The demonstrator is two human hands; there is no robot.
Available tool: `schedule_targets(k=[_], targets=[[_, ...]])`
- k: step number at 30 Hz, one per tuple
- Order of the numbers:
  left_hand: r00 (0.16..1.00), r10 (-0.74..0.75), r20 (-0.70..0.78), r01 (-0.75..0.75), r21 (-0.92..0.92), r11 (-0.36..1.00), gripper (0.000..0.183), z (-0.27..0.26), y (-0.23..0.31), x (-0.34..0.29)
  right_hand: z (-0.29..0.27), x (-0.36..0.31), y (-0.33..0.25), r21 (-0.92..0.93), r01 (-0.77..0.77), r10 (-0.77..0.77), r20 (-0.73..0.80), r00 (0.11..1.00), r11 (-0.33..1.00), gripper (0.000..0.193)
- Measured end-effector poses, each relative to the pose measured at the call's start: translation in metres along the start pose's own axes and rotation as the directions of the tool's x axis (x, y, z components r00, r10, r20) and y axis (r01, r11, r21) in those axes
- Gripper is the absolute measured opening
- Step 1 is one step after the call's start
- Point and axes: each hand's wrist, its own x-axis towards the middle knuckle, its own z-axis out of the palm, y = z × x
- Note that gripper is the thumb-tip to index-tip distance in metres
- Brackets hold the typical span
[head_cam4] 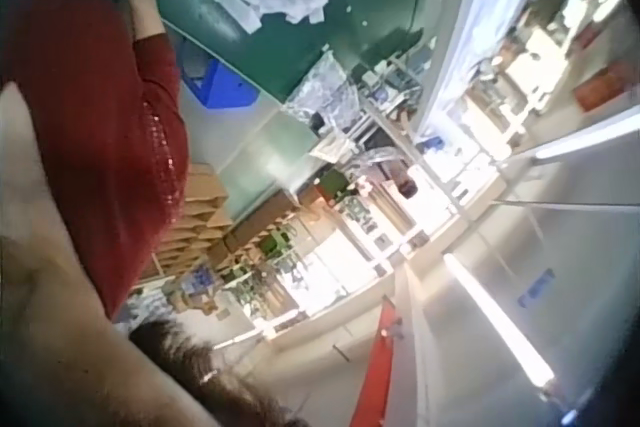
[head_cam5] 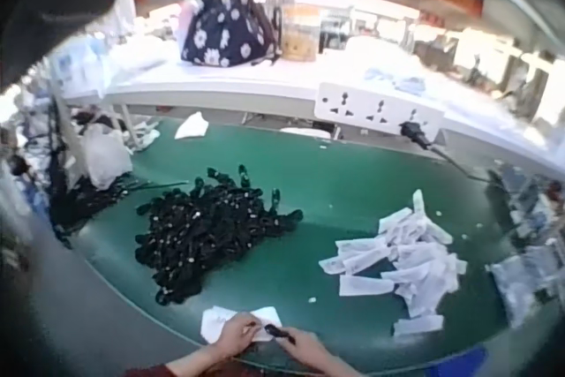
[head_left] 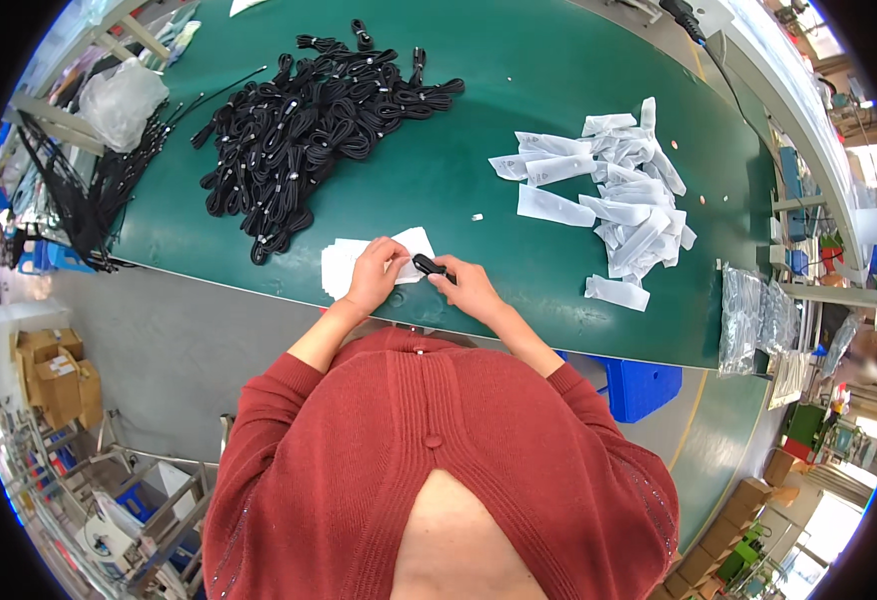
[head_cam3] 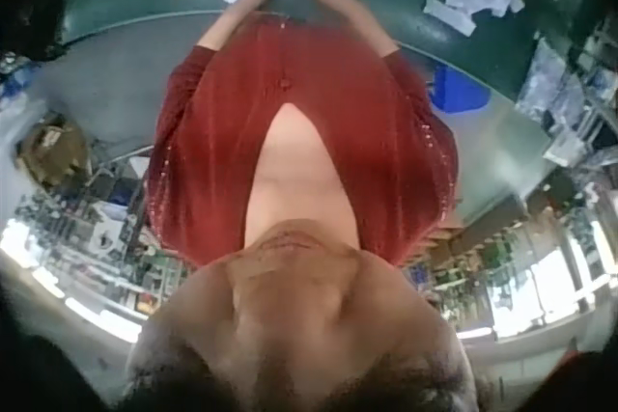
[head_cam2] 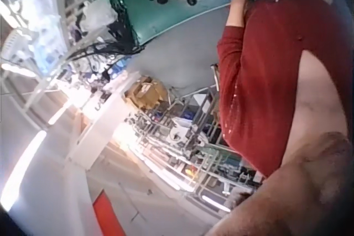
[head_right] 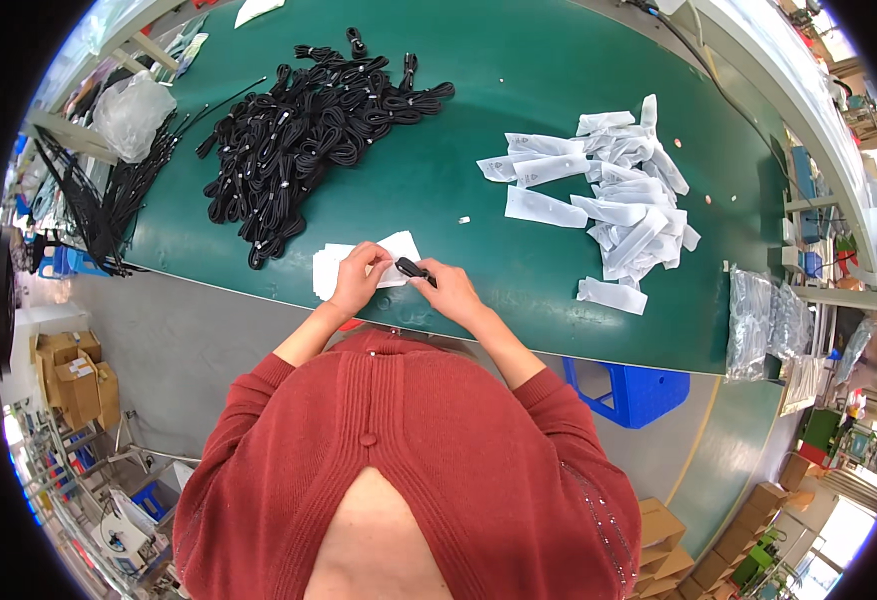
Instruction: The person repeatedly picks up black cables from a pile on a green table and places them into small white plastic bags. The person handles the items one at a time, inserting each cable into a bag and then setting the packaged item aside. The task involves repetitive pick-and-place motions without the use of tools.
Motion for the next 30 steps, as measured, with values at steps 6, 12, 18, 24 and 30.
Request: schedule_targets(k=[6,12,18,24,30], targets=[[0.982,0.190,0.000,-0.189,0.076,0.979,0.010,-0.006,0.032,-0.004,-0.018,-0.008,-0.005,0.386,-0.237,0.135,0.272,0.953,0.892,0.030],[0.974,0.224,-0.009,-0.222,0.116,0.968,0.013,-0.012,0.067,-0.004,-0.025,-0.025,-0.008,-0.018,0.378,-0.378,-0.021,0.925,0.926,0.027],[0.977,0.148,-0.154,-0.145,0.027,0.989,0.011,-0.005,0.085,-0.007,-0.041,-0.035,-0.027,-0.044,0.477,-0.478,-0.141,0.867,0.878,0.031],[0.967,-0.187,-0.173,0.062,-0.554,0.830,0.002,0.010,0.094,0.008,-0.037,-0.024,-0.042,0.055,0.592,-0.564,-0.242,0.789,0.804,0.030],[0.946,-0.289,-0.145,0.116,-0.680,0.724,0.009,0.016,0.091,0.019,-0.079,-0.015,-0.029,-0.269,0.492,-0.557,-0.493,0.668,0.828,0.008]])
